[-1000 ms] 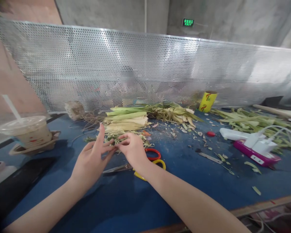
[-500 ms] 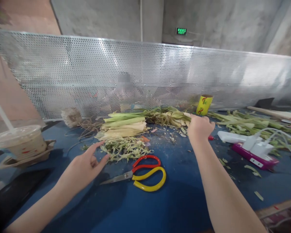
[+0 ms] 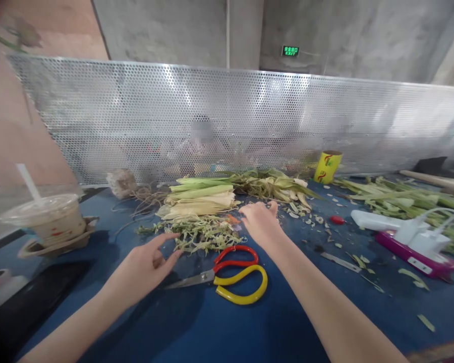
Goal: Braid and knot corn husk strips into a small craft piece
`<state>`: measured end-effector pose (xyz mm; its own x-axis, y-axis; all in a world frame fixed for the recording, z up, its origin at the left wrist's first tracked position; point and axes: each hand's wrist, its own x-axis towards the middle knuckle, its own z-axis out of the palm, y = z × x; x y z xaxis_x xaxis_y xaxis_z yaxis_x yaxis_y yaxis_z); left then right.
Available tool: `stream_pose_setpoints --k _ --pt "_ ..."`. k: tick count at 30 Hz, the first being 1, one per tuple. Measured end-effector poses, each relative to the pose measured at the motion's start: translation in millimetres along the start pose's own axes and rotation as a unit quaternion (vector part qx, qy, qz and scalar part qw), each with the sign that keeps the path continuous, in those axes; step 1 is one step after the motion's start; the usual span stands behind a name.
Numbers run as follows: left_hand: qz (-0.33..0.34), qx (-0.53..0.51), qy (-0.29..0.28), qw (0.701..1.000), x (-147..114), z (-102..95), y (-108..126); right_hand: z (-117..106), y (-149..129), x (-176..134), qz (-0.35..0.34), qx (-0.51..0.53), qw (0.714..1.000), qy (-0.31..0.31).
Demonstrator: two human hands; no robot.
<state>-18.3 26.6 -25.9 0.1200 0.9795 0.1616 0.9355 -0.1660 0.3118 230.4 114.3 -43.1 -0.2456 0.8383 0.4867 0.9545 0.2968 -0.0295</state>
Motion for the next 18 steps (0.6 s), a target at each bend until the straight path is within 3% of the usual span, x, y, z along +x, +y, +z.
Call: stream_pose_setpoints --k 6,9,14,18 --pt "0.021 0.043 -0.002 0.999 -0.9 3.2 0.4 -5.3 -29.6 -7.3 -0.042 0.044 0.996 -0.058" --pt "-0.004 0.082 0.023 0.996 4.6 -5.3 -9.8 -8.9 -33.1 -5.9 -0.047 0.05 0.994 -0.087" --pt "-0.117 0.203 0.129 0.964 10.9 -41.5 -57.0 -30.6 -27.9 -9.7 -0.048 0.065 0.984 -0.157" --pt "-0.131 0.259 0.133 0.948 12.2 -56.0 -94.0 -49.8 -20.6 -33.1 -0.061 0.102 0.965 -0.234"
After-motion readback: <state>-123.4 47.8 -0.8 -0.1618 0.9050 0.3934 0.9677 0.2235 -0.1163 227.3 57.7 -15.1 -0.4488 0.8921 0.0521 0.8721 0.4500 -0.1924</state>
